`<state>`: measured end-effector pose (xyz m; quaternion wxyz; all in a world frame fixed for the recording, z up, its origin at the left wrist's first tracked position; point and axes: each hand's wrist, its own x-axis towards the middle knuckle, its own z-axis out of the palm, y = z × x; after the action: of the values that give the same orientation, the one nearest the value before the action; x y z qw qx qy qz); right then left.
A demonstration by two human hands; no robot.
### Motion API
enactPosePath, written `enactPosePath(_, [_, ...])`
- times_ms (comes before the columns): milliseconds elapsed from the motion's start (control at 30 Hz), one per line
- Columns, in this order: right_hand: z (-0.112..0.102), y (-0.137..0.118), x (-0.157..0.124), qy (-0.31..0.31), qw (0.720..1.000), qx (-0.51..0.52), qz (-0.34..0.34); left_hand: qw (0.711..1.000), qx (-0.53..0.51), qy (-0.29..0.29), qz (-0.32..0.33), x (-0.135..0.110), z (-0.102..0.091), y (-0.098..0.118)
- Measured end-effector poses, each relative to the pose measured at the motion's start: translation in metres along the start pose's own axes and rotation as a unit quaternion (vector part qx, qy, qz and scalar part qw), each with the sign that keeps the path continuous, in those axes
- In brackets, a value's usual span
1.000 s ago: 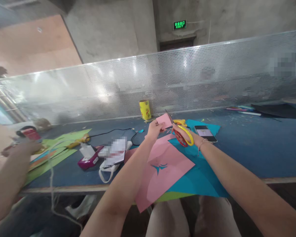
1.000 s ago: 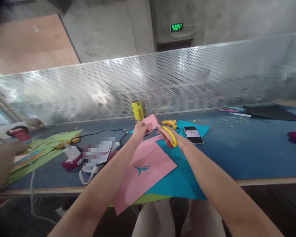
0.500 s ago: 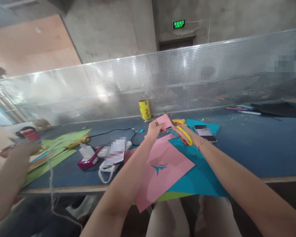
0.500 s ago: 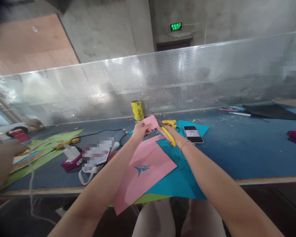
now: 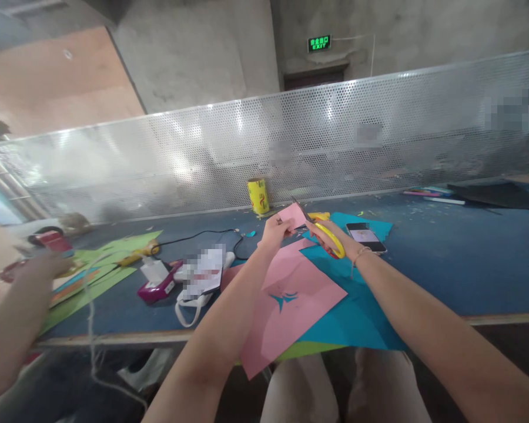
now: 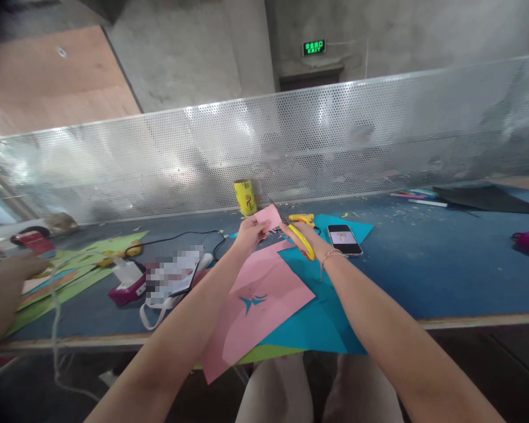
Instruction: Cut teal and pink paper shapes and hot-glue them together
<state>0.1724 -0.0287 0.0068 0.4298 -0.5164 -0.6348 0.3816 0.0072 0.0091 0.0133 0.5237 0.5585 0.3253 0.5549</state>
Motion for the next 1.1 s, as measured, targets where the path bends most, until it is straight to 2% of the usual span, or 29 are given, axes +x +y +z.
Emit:
enactPosePath(100, [0.001, 0.004, 0.001, -0.025, 0.999, -0.005, 0.026, 1.000, 0.004, 0.002, 0.001, 0.000, -0.001, -0.001])
enactPosePath(367, [0.000, 0.005, 0.001, -0.027, 0.999, -0.002, 0.026, 0.999, 0.025, -0.020, 0.005, -0.004, 0.002, 0.000])
enactPosePath(567, [-0.001, -0.008, -0.008, 0.016, 0.999, -0.013, 0.042, 0.999, 0.021, -0.024, 0.001, -0.007, 0.004, 0.003])
enactPosePath(667, [-0.004, -0.010, -0.008, 0.013, 0.998, -0.010, 0.057, 1.000, 0.018, -0.023, -0.005, -0.007, 0.004, 0.004])
enactPosePath(767, [-0.006, -0.010, -0.005, 0.021, 0.998, -0.008, 0.054, 1.000, 0.021, -0.018, -0.009, -0.007, 0.004, 0.004])
enactPosePath(967, [-0.007, -0.005, -0.002, 0.072, 0.997, 0.001, 0.029, 0.999, 0.042, -0.010, -0.011, -0.004, 0.001, -0.001])
enactPosePath(1100, [-0.008, 0.000, 0.000, 0.078, 0.996, 0.023, 0.026, 0.998, 0.057, -0.014, -0.020, -0.006, 0.000, -0.001])
